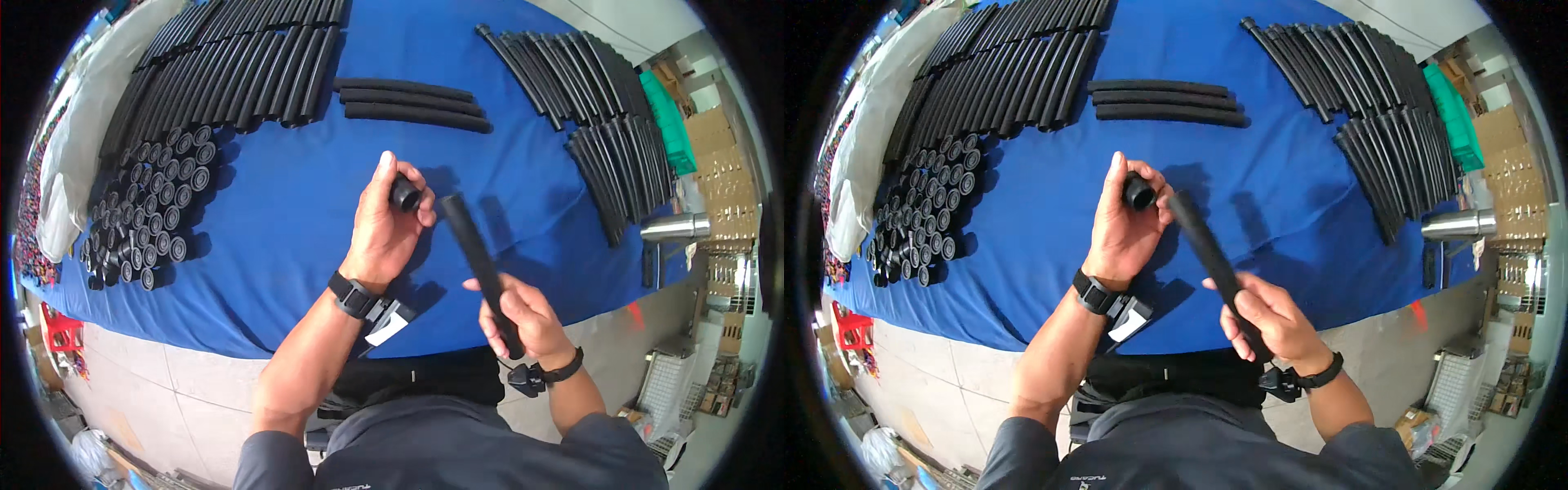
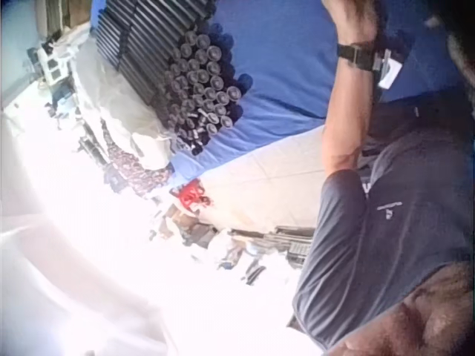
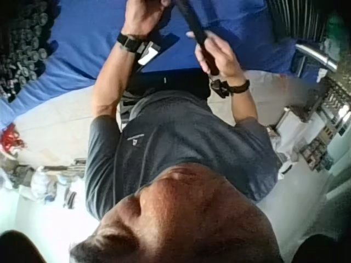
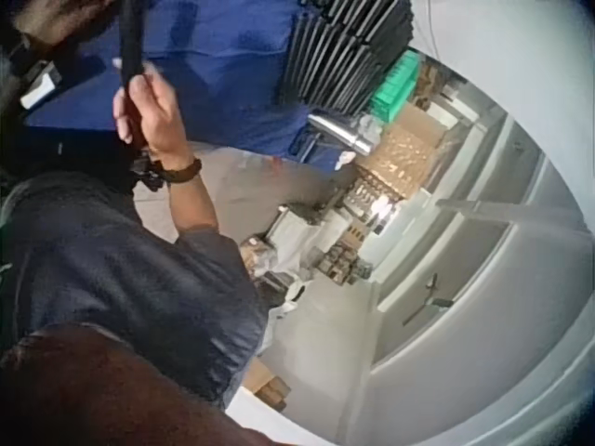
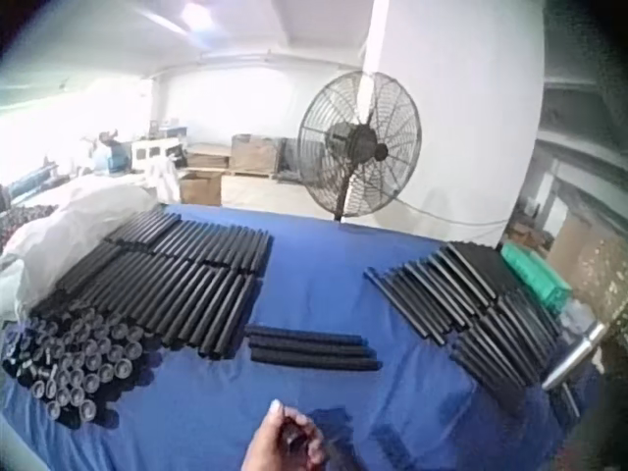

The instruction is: The person repeatedly picks up a black cylindrical pipe and a smaller black cap from a blue-covered table, inserts the cap into the pipe's end, and places the assembled unit back on the table. The person handles the items one at a time, repeating the same insertion and placement sequence throughout the clip.

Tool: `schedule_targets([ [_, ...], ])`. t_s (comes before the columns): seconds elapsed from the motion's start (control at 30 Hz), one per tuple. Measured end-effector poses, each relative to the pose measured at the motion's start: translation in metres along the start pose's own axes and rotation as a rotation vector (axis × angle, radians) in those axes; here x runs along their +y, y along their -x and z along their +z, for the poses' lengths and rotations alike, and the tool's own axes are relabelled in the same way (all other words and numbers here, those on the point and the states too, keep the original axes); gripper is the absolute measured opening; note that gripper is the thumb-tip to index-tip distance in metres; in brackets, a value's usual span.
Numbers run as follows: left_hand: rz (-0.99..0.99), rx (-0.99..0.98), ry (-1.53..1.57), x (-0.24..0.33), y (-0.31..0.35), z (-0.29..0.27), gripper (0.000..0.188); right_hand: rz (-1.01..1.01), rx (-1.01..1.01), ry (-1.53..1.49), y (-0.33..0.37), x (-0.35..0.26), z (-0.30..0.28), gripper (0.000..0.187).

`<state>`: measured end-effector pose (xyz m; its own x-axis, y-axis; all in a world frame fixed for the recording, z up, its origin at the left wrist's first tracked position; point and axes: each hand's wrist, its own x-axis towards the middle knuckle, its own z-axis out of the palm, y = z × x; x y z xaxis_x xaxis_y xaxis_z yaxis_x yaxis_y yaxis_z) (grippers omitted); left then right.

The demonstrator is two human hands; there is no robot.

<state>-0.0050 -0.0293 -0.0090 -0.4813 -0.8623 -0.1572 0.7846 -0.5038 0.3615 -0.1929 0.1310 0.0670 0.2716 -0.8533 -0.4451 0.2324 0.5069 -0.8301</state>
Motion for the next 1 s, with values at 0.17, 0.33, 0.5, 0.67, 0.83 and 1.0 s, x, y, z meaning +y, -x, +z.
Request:
schedule_targets([
  [0.17, -0.023, -0.010, -0.003, 0.001, 0.000, 0.003, 0.039, 0.028, -0.058, -0.015, -0.019, 0.019, 0.013, 0.045],
  [0.33, -0.024, -0.043, 0.015, -0.001, -0.002, -0.002, 0.041, 0.084, -0.037, -0.097, -0.024, 0.032, 0.018, 0.046],
  [0.5, -0.039, -0.029, 0.104, 0.004, -0.003, 0.001, 0.049, 0.113, -0.012, -0.084, -0.026, 0.035, 0.019, 0.051],
  [0.67, -0.001, 0.002, 0.044, 0.004, -0.001, -0.004, 0.045, 0.095, 0.028, 0.025, -0.030, 0.033, 0.024, 0.048],
  [0.83, 0.089, 0.121, -0.072, 0.001, -0.001, -0.004, 0.043, 0.044, 0.079, 0.183, -0.031, 0.035, 0.031, 0.038],
  [1.0, 0.092, 0.146, -0.091, -0.001, 0.000, -0.005, 0.041, 0.013, 0.138, 0.337, -0.032, 0.032, 0.035, 0.039],
])
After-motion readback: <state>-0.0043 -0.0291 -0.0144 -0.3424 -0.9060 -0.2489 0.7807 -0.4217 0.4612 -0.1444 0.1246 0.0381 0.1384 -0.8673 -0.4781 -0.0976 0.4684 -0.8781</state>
